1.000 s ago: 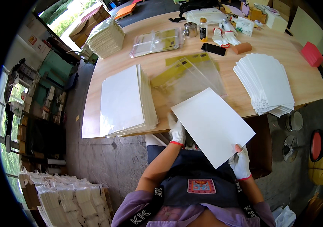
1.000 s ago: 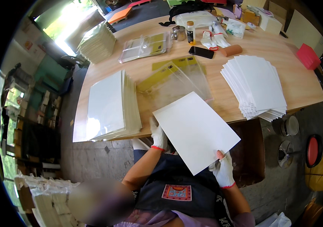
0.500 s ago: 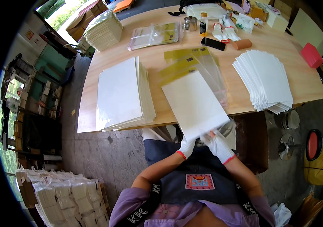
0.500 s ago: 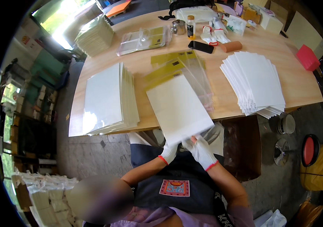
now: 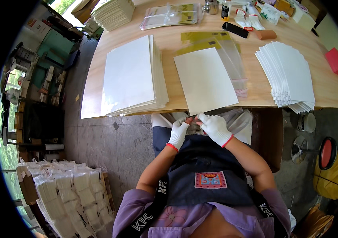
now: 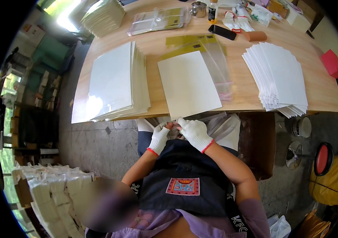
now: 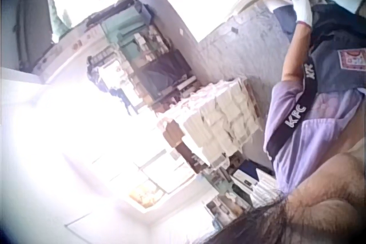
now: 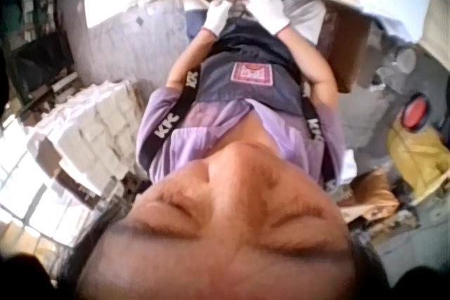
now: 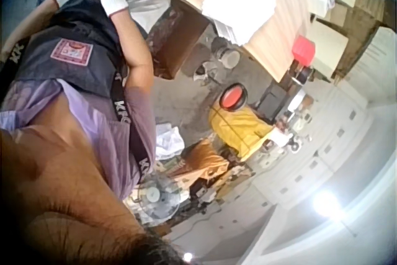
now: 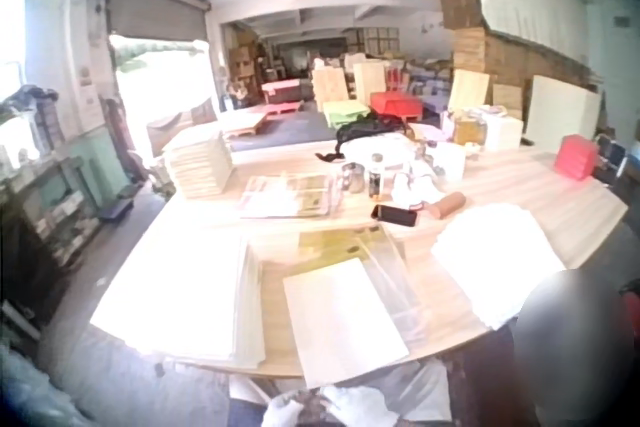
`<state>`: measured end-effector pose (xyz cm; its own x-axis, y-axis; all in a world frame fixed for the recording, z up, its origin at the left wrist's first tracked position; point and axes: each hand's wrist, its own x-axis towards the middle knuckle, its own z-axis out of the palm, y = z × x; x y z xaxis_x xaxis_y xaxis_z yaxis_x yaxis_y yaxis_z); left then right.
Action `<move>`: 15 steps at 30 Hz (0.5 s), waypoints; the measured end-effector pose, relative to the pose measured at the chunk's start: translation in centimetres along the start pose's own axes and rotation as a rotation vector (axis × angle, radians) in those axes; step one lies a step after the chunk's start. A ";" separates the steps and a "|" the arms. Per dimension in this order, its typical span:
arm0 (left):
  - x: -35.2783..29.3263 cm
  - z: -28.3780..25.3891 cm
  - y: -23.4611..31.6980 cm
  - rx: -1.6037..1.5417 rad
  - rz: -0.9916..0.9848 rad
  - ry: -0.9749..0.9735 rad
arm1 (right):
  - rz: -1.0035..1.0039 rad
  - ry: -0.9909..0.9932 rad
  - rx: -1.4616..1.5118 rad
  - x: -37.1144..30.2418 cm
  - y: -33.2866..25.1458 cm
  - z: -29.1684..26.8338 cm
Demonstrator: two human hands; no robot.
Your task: The person repeatedly picks up white rectangular sheets and inserts them into clear plastic sleeves on a wooden table. The person stacks the completed packages to the left while continuing to process sheets from a pile on the right.
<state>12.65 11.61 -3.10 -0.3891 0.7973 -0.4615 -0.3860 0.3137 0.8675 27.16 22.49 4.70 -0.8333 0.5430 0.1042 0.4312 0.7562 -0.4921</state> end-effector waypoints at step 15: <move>-2.7 1.9 4.3 -0.090 -0.011 0.045 | 0.631 0.158 1.218 -3.4 4.9 -5.7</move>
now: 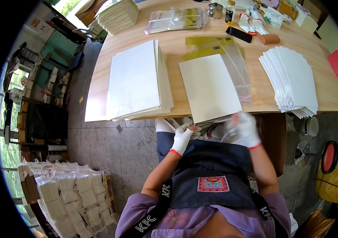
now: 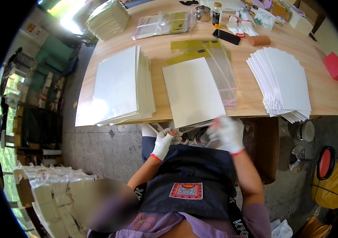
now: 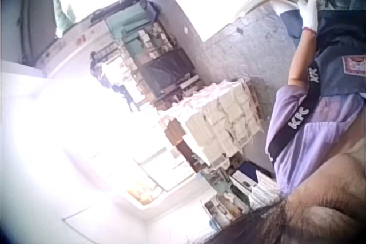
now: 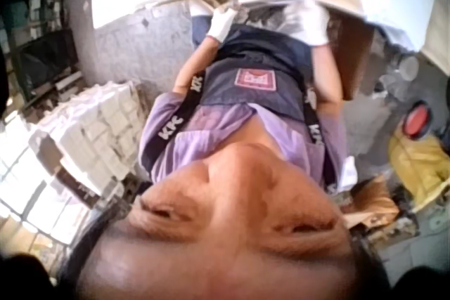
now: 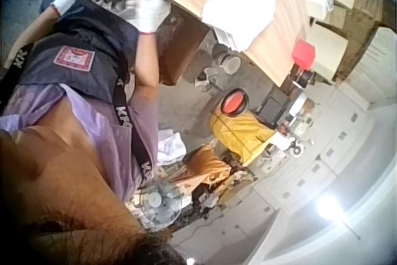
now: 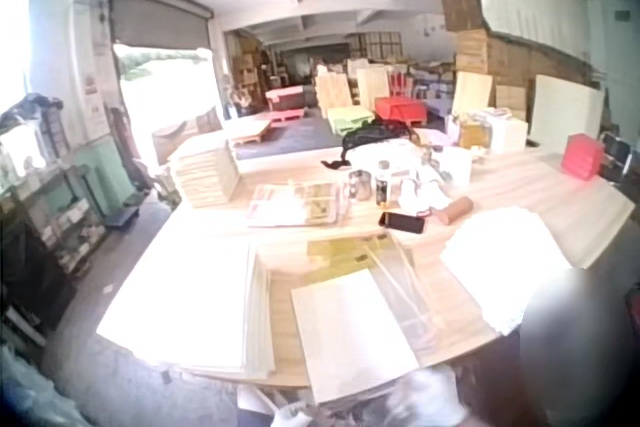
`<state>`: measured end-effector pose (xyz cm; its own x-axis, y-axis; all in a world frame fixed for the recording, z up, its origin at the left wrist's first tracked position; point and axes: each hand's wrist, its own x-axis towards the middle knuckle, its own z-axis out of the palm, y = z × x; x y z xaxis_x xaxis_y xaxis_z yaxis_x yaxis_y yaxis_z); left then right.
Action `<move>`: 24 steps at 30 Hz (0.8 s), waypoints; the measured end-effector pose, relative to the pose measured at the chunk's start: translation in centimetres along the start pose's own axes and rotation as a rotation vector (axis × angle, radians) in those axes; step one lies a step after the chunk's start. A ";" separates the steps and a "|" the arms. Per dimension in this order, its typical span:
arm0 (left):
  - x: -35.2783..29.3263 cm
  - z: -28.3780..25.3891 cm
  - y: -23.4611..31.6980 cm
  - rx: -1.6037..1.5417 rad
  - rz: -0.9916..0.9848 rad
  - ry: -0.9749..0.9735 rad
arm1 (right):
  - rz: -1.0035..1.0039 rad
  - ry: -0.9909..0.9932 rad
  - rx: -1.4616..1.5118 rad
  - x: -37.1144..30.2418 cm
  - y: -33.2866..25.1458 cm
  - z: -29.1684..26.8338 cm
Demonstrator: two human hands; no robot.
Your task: The person repeatedly picks up white rectangular sheets and inserts them into clear plastic sleeves on a wooden table. The person stacks the completed packages to the left while continuing to process sheets from a pile on the right.
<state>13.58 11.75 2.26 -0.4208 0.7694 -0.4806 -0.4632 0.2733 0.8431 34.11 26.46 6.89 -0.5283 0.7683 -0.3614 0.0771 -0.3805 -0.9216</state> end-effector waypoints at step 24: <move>2.3 -0.8 -1.3 0.402 0.544 0.189 | -0.381 0.336 -0.963 2.2 1.6 -3.3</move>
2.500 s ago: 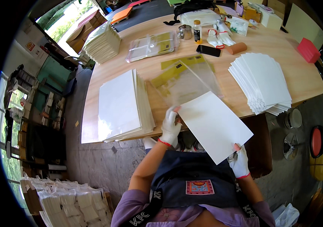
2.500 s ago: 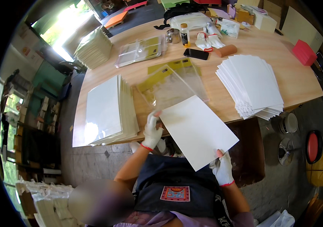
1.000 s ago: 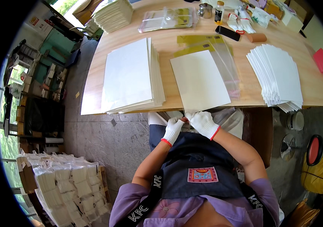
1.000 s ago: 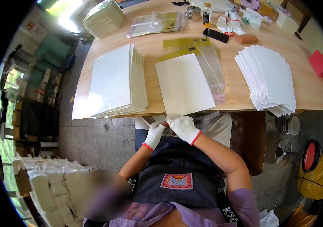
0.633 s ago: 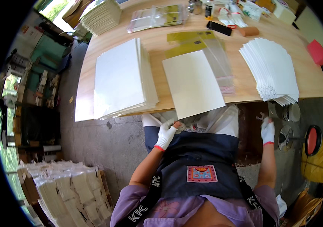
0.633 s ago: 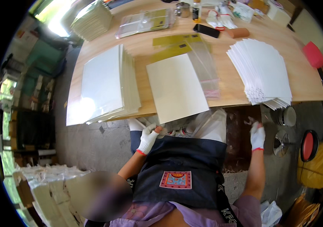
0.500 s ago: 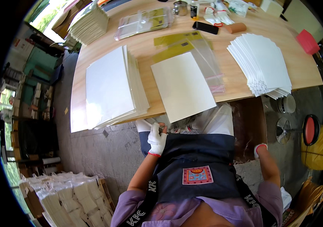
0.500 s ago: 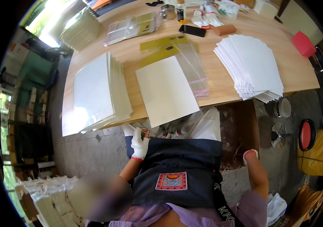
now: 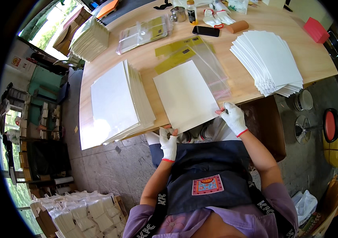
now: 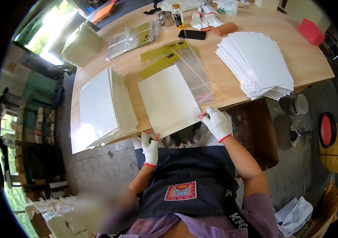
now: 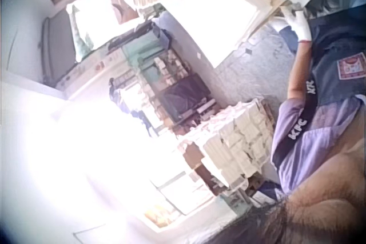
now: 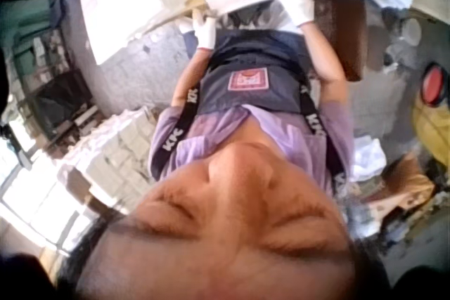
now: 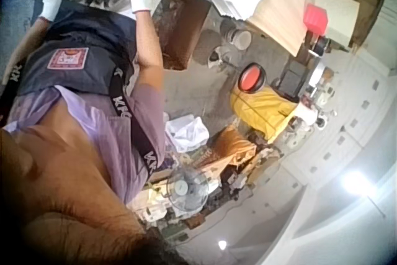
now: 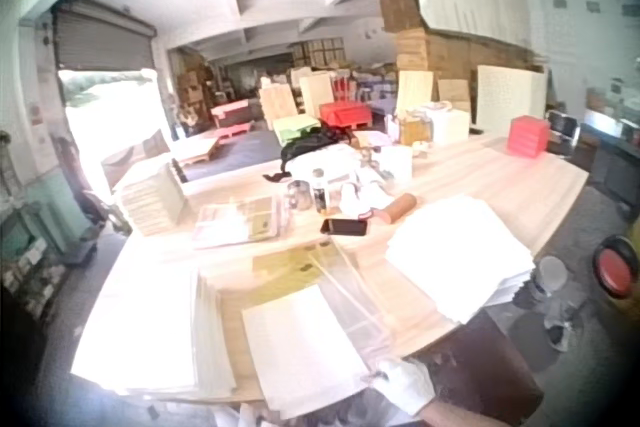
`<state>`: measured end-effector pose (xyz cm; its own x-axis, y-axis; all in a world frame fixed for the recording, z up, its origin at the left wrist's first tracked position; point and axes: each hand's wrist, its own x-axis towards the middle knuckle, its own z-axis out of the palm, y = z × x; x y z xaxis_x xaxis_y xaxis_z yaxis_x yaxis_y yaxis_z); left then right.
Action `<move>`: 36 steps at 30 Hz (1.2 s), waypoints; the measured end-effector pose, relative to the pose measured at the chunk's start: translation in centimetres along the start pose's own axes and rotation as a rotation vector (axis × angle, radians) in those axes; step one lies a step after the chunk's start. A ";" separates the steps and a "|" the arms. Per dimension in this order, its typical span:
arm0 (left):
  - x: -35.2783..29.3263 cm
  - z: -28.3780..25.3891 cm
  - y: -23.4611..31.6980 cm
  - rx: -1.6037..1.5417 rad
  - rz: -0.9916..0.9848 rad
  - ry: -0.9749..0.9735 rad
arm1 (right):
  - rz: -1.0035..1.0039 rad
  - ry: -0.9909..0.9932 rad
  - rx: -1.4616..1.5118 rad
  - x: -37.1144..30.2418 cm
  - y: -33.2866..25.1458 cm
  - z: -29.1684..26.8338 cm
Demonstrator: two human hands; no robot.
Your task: The person repeatedly picks up white rectangular sheets and inserts them into clear plastic sleeves on a wooden table. The person stacks the completed packages to the left while continuing to process sheets from a pile on the right.
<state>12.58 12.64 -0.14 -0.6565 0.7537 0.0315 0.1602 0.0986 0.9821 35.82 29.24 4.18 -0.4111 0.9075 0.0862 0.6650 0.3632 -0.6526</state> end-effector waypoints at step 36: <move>-2.8 -13.7 -4.2 0.210 0.238 0.392 | 0.419 0.571 0.035 2.4 5.0 -12.1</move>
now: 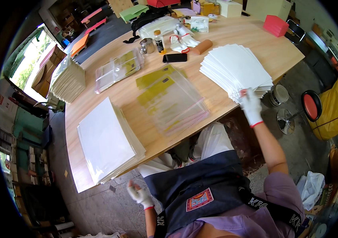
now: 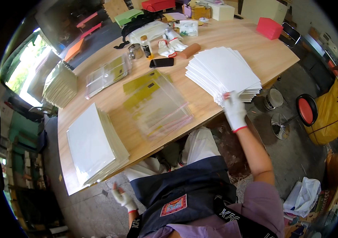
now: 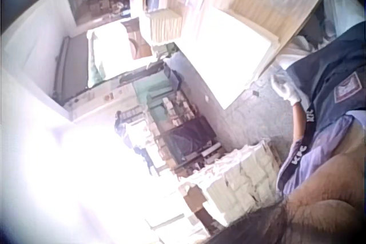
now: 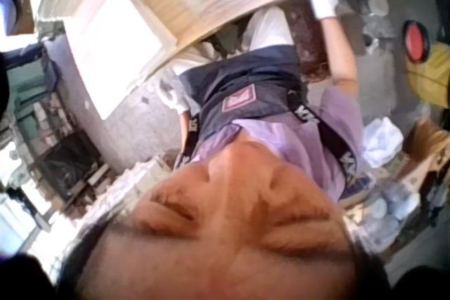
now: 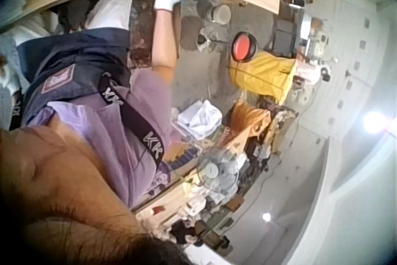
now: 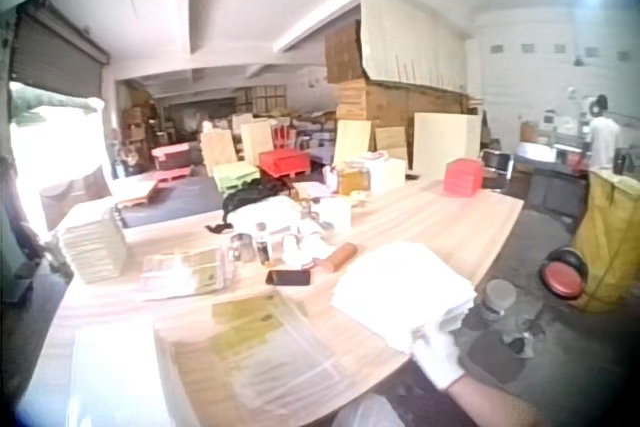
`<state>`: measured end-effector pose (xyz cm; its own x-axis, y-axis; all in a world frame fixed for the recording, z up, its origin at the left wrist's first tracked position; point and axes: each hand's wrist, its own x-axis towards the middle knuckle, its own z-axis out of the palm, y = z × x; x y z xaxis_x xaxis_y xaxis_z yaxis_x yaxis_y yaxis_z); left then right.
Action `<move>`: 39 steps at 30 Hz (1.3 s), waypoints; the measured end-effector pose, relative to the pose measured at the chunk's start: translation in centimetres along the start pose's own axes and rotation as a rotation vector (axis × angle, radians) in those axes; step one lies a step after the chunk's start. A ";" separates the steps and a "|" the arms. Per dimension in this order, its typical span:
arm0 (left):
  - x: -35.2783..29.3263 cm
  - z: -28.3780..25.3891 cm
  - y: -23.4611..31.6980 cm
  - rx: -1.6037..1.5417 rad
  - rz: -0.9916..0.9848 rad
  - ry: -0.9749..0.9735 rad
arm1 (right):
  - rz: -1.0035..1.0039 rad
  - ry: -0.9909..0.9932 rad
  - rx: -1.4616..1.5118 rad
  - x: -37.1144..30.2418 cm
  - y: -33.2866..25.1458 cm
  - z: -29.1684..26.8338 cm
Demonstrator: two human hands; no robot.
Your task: The person repeatedly picks up white rectangular sheets and inserts them into clear plastic sleeves on a wooden table. The person stacks the completed packages to the left while continuing to process sheets from a pile on the right.
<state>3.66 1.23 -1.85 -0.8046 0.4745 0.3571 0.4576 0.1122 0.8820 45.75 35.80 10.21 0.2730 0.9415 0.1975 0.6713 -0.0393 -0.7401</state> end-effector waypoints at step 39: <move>8.4 21.6 12.5 0.452 0.553 -0.783 | 0.642 -0.823 1.163 -10.8 4.9 -8.7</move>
<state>10.75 25.51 5.54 -0.0469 0.9712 0.2336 0.9134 -0.0530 0.4036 52.15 22.56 10.05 -0.4049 0.8016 -0.4399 -0.3934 -0.5870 -0.7076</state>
